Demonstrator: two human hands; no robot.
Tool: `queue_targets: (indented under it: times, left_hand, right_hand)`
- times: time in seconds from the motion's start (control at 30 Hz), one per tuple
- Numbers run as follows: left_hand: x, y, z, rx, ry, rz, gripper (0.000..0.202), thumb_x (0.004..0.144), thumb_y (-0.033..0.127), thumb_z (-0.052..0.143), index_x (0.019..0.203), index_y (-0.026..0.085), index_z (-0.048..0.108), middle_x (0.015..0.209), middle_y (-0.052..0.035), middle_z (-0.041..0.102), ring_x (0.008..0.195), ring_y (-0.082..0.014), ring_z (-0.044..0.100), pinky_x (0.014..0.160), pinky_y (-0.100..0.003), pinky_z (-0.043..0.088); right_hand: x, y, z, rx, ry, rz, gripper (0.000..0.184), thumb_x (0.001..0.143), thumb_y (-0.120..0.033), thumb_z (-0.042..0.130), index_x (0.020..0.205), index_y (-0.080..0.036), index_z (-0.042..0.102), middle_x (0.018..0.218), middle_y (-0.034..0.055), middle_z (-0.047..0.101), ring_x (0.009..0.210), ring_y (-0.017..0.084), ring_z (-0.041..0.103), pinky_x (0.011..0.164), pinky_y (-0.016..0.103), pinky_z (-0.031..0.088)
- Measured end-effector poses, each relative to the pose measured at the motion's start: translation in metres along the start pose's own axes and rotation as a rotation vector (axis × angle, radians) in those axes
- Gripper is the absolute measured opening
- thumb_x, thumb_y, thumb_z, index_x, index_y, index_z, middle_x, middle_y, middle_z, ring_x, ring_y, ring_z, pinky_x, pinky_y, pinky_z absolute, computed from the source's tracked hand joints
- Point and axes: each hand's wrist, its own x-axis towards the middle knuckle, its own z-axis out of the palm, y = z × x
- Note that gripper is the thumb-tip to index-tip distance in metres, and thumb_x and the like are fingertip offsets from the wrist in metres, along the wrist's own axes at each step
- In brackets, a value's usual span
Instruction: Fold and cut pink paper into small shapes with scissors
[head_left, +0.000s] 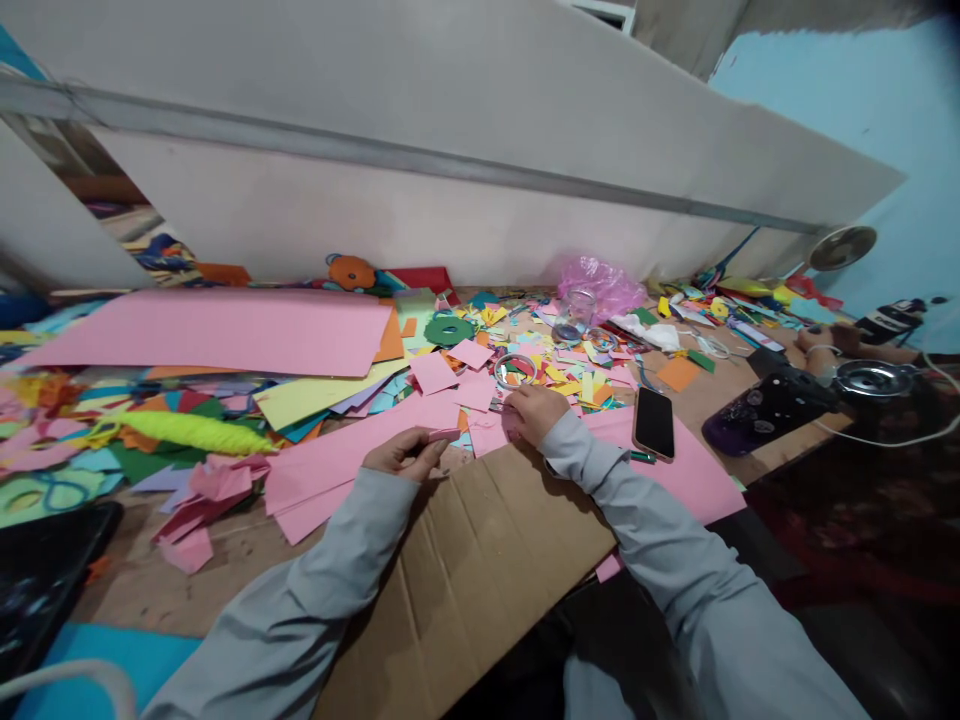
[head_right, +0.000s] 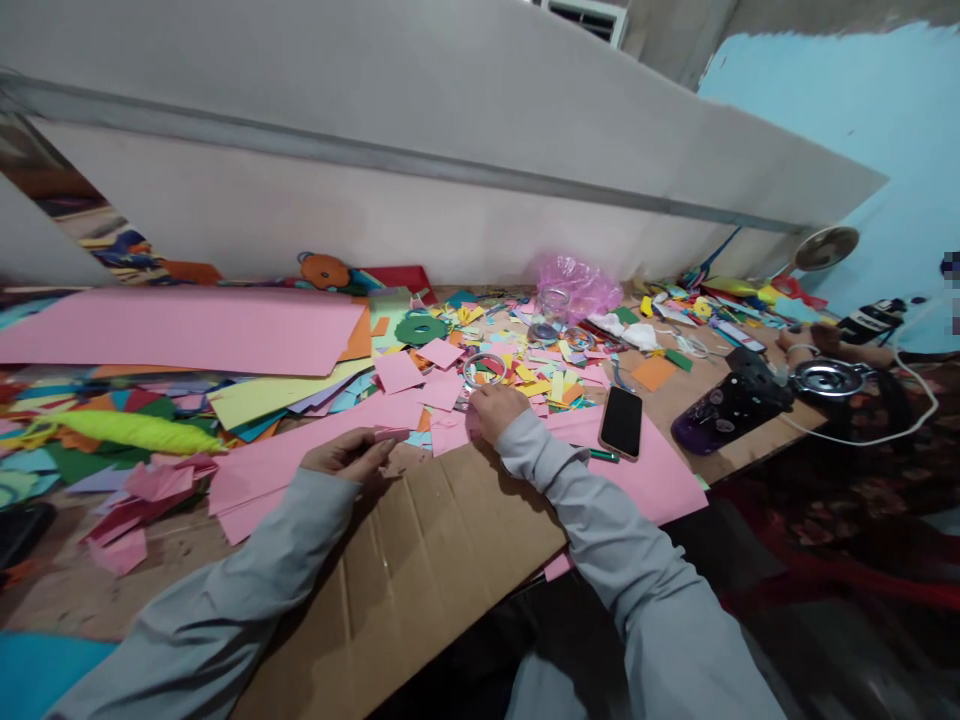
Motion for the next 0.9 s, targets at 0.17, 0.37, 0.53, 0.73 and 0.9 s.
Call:
queue_targets:
  times: [0.17,0.37,0.53,0.73,0.9]
  left_hand:
    - [-0.001,-0.002,0.003,-0.007,0.019,0.007,0.025,0.067,0.038,0.073,0.079,0.016,0.074,0.062,0.0014,0.06,0.054,-0.0092,0.051,0.048,-0.019,0.046]
    - [-0.004,0.0,0.008,-0.108,0.032,-0.063,0.026,0.065,0.04,0.074,0.078,0.017,0.072,0.057,0.0039,0.056,0.051,-0.0091,0.05,0.046,-0.02,0.051]
    - [-0.002,-0.003,0.008,-0.032,0.017,-0.007,0.029,0.067,0.042,0.073,0.081,0.017,0.076,0.061,0.0012,0.06,0.053,-0.0091,0.049,0.046,-0.02,0.05]
    - [-0.001,0.001,0.006,0.042,-0.023,0.08,0.02,0.07,0.034,0.07,0.082,0.019,0.078,0.072,-0.0017,0.067,0.057,-0.0101,0.054,0.053,-0.021,0.047]
    - [0.001,0.006,0.002,0.087,-0.101,0.088,0.02,0.073,0.034,0.069,0.083,0.019,0.078,0.075,-0.0023,0.069,0.056,-0.0102,0.055,0.054,-0.021,0.045]
  right_hand:
    - [-0.003,0.002,-0.012,-0.04,0.029,0.077,0.017,0.08,-0.018,0.051,0.091,-0.016,0.064,0.096,0.0106,0.068,0.087,0.023,0.062,0.071,0.029,0.04]
    - [-0.007,0.005,-0.021,0.27,0.091,0.142,0.012,0.077,-0.019,0.048,0.086,-0.019,0.055,0.071,0.0014,0.059,0.062,0.015,0.051,0.06,0.025,0.034]
    - [-0.01,-0.002,-0.022,0.623,0.065,-0.043,0.017,0.075,-0.017,0.045,0.092,-0.018,0.047,0.075,-0.0003,0.051,0.063,0.014,0.045,0.061,0.025,0.035]
    - [-0.019,-0.015,-0.025,0.886,-0.023,-0.195,0.028,0.086,-0.025,0.048,0.113,-0.018,0.047,0.081,-0.0009,0.055,0.07,0.013,0.05,0.068,0.025,0.038]
    - [-0.023,-0.02,-0.028,0.934,-0.06,-0.211,0.034,0.09,-0.044,0.05,0.103,-0.015,0.061,0.068,-0.0015,0.054,0.063,0.011,0.048,0.061,0.023,0.036]
